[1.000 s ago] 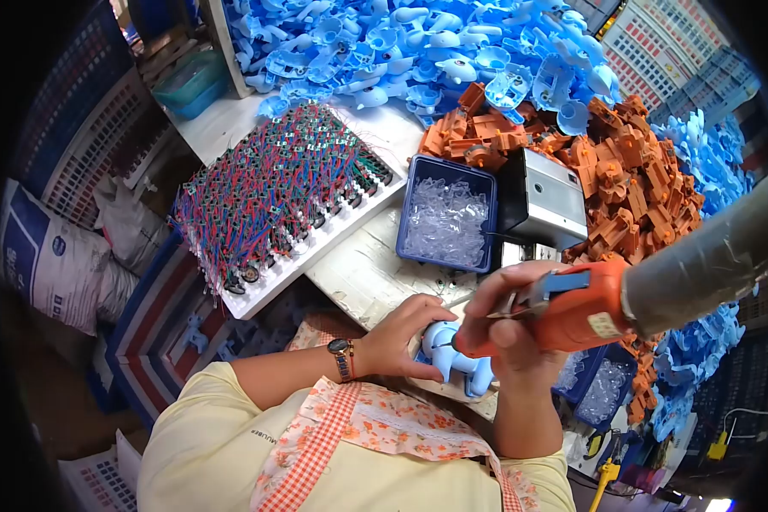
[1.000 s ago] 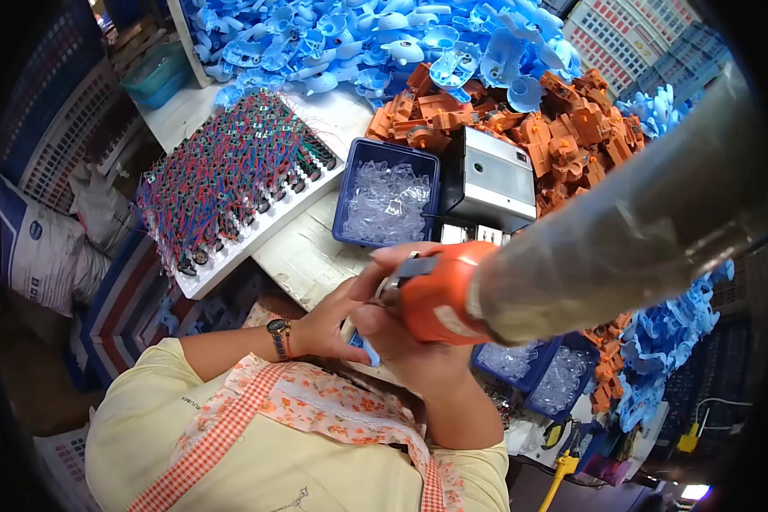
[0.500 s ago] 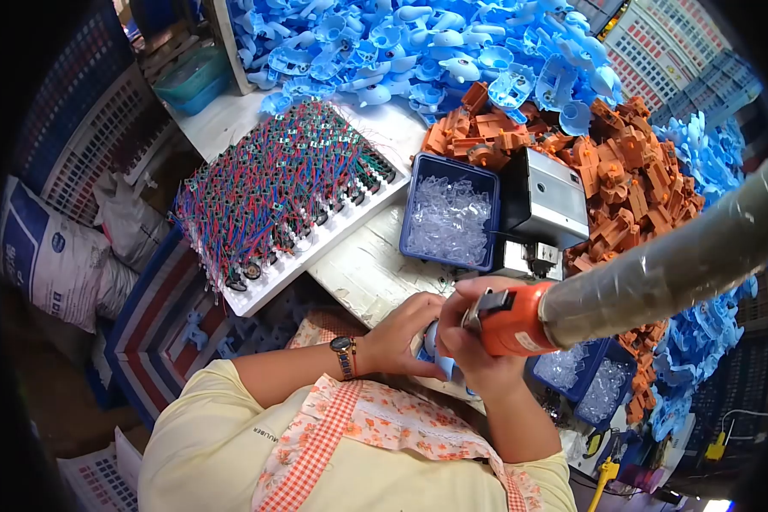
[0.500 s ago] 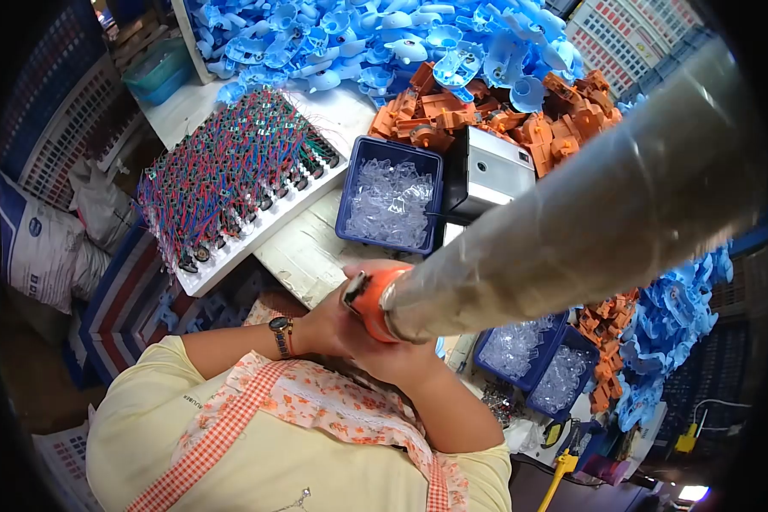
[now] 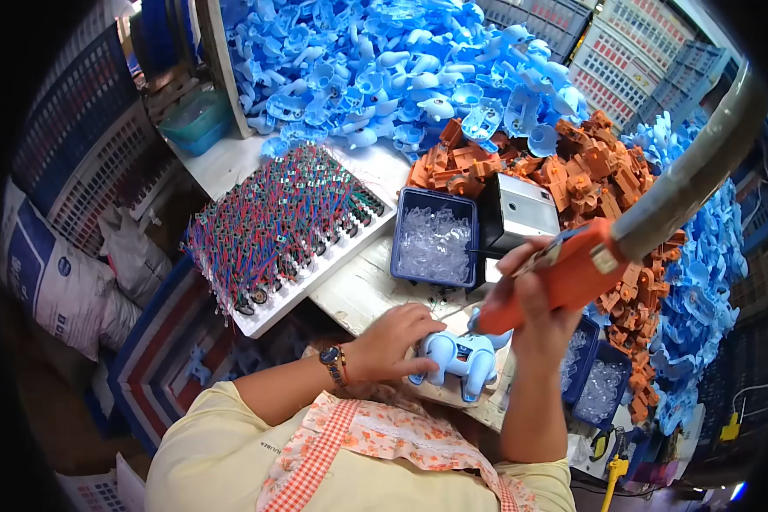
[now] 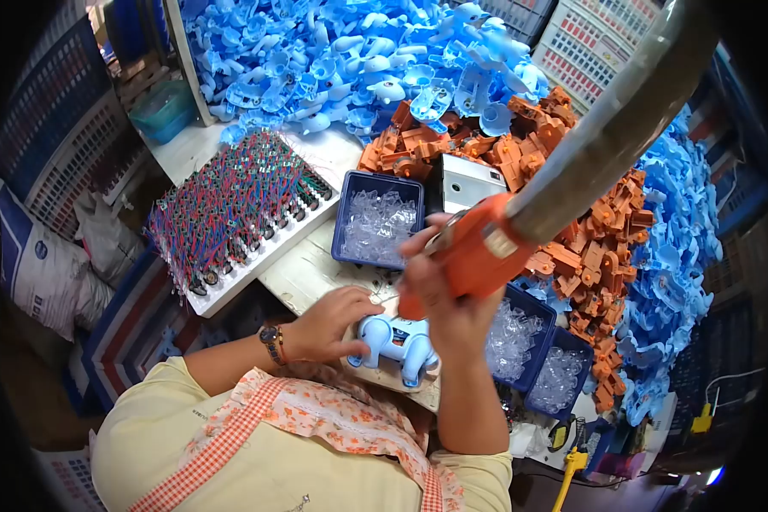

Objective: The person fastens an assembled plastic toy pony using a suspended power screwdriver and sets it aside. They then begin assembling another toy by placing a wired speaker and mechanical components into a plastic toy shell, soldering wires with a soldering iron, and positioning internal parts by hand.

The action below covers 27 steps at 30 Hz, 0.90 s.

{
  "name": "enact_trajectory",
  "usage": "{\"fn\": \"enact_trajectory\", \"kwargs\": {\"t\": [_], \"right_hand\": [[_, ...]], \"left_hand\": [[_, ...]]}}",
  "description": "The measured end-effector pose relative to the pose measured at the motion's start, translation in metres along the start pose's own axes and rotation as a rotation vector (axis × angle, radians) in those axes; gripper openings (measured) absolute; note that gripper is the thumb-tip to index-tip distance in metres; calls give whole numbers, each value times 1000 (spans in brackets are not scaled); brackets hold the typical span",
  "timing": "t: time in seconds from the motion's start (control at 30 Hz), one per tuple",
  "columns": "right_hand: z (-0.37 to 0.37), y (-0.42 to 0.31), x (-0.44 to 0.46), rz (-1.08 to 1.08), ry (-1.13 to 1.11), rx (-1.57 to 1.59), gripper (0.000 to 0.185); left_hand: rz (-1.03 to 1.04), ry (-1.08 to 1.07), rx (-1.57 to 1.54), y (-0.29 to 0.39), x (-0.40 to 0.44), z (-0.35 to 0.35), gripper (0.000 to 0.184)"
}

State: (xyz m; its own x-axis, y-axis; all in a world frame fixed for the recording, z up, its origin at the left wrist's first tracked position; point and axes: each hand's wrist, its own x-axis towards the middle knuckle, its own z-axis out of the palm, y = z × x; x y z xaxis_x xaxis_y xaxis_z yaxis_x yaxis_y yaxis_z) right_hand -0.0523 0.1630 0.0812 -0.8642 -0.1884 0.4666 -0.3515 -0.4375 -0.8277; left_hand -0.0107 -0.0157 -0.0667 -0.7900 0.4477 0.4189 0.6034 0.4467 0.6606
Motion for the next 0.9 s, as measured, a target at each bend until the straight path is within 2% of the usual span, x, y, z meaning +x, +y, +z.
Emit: {"fn": "enact_trajectory", "kwargs": {"t": [0.03,0.07,0.17,0.23,0.3,0.37,0.43,0.47,0.5,0.57,0.6,0.7,0.77,0.83,0.9], "right_hand": [[-4,-9,6,-33,53,-75,43],[-10,-16,12,-46,97,-179,43],[-36,-16,23,-10,195,-386,43],[-59,-5,24,-5,180,-389,48],[-75,1,22,17,206,-383,51],[-86,-1,15,20,178,-364,55],[-104,-14,3,75,87,-560,55],[-109,-22,-2,-41,40,-706,60],[-118,-24,-13,-89,102,-825,65],[-136,-37,-29,-72,132,-906,68],[-147,-36,-40,-36,235,-935,54],[-183,-31,-70,327,353,-1285,39],[-201,-14,-88,344,277,-1514,30],[-216,7,-95,256,210,-1571,32],[-213,20,-91,165,167,-1617,32]], "left_hand": [[5,-57,74,-3,6,-8,55],[39,30,57,-5,14,-14,35],[10,149,331,-15,43,-41,23],[11,199,500,-31,65,-53,17],[36,172,790,-54,81,-54,18],[-46,-40,992,-61,95,-56,15],[-57,-151,1057,-62,102,-58,14],[-57,-161,1051,-61,103,-58,13],[-57,-170,1047,-61,104,-60,12],[-32,-128,1005,-68,101,-58,9],[-53,-139,960,-70,99,-58,8],[-67,-116,842,-66,99,-64,8],[-89,-83,767,-60,102,-68,9],[-144,-49,693,-55,104,-71,10],[-139,79,513,-58,99,-66,12]]}}
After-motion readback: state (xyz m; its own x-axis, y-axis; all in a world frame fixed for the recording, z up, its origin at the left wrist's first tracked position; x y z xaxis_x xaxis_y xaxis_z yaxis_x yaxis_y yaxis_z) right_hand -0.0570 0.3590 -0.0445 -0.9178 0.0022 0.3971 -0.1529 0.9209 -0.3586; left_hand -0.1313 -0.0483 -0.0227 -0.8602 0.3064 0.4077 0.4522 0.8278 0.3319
